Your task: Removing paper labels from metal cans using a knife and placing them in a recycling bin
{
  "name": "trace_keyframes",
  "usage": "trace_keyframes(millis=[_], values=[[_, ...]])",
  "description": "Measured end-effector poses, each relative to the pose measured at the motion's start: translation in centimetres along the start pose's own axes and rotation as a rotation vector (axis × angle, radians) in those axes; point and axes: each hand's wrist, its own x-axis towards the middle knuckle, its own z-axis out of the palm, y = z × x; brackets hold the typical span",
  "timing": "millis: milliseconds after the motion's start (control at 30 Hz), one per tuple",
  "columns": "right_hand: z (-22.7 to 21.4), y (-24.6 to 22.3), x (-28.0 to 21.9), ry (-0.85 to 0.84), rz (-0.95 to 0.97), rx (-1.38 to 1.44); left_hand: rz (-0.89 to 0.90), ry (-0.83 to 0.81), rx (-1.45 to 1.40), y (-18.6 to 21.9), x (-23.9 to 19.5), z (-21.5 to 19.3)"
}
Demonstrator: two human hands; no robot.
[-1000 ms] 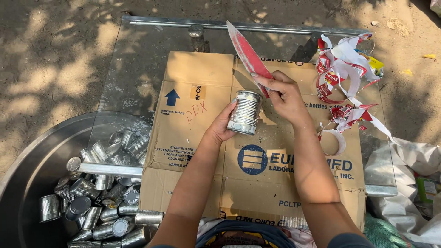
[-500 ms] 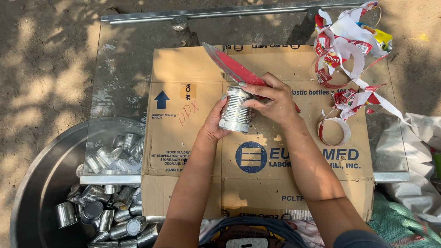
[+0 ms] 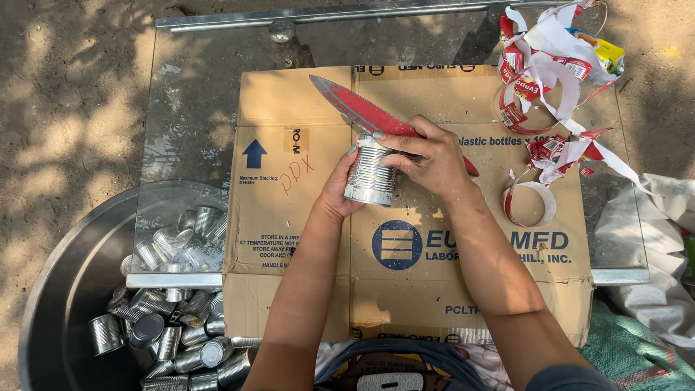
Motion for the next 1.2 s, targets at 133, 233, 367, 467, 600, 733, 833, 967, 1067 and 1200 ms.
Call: trace_keyframes(millis=[133, 233, 367, 467, 600, 733, 833, 967, 1067, 1200], values=[[-0.1, 0.0, 0.0, -0.021, 0.005, -0.019, -0.008, 0.007, -0.006, -0.2, 0.0, -0.2], [-0.2, -0.1, 0.0, -0.022, 0.005, -0.017, -0.009, 0.007, 0.001, 0.0, -0.2, 0.3], [0.1, -0.5, 0.1, -0.016, 0.005, -0.01, -0.016, 0.007, 0.007, 0.1, 0.3, -0.8], [-0.2, -0.2, -0.2, -0.01, 0.01, -0.036, -0.022, -0.002, -0.008, 0.1, -0.6, 0.9], [0.0, 0.6, -0.2, -0.004, 0.014, -0.049, -0.026, 0.0, 0.012, 0.4, -1.3, 2.6], [0.2, -0.2, -0.3, -0.012, 0.034, -0.021, -0.028, -0.005, 0.01, 0.1, -0.7, 0.9], [0.3, -0.2, -0.4, -0.03, 0.038, 0.004, -0.014, 0.015, 0.005, -0.4, 0.5, -2.0], [-0.2, 0.4, -0.4, -0.012, 0.034, -0.04, -0.026, -0.008, 0.031, 0.0, -0.5, 0.8], [-0.2, 0.5, -0.6, -0.027, 0.036, -0.044, -0.021, 0.017, 0.044, -0.2, -0.8, 0.9], [0.1, -0.3, -0.5, -0.043, 0.047, -0.027, -0.001, 0.035, 0.027, -0.8, 0.6, -2.6]])
